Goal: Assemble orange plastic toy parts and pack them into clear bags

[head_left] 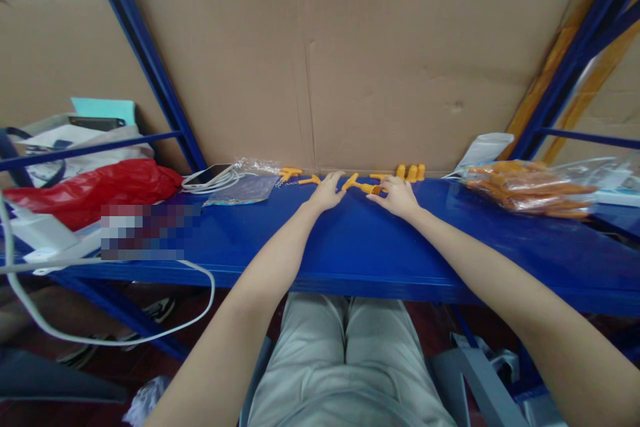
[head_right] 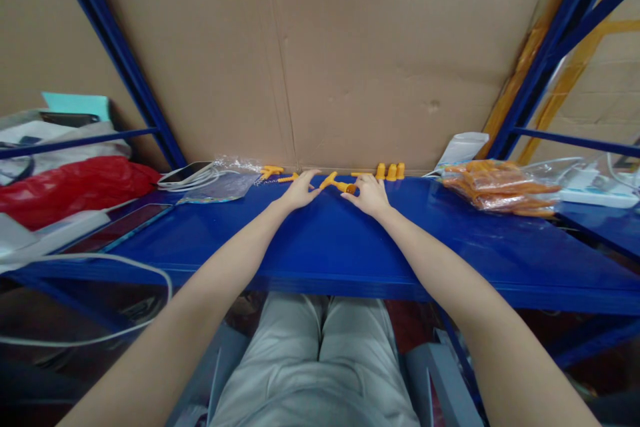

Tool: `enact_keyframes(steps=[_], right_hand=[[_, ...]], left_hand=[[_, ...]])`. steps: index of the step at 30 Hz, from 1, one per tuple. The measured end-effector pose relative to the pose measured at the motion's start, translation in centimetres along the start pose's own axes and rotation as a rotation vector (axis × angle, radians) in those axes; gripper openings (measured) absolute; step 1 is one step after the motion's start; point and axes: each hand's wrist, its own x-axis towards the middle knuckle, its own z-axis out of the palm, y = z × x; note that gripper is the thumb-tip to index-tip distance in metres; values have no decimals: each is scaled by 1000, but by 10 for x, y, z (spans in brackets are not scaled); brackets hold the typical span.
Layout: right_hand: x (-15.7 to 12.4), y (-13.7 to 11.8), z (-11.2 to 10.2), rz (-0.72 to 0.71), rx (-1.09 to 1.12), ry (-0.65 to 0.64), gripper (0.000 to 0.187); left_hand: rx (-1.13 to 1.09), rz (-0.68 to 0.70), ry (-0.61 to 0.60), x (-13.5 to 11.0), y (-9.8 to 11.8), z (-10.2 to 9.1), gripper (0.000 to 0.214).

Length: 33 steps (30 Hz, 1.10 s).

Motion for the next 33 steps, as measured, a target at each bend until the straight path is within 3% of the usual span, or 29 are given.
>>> enact_keyframes(steps=[4,11,15,20,33], right_hand=[[0,1,8,7,-81,-14,45],[2,6,14,46,-104,9,41],[1,9,17,-65,-26,-2,34],[1,7,19,-200,115,-118,22],[-2,-11,6,44,-51,-270,28]], left_hand=[[25,-14,-42,-1,0,1,48],[53,-12,-65,-1,1,1,44],[65,-23,-80,-1,4,0,44],[71,-49,-97,-1,4,1,44],[163,-68,-187,-1,11,-2,44]])
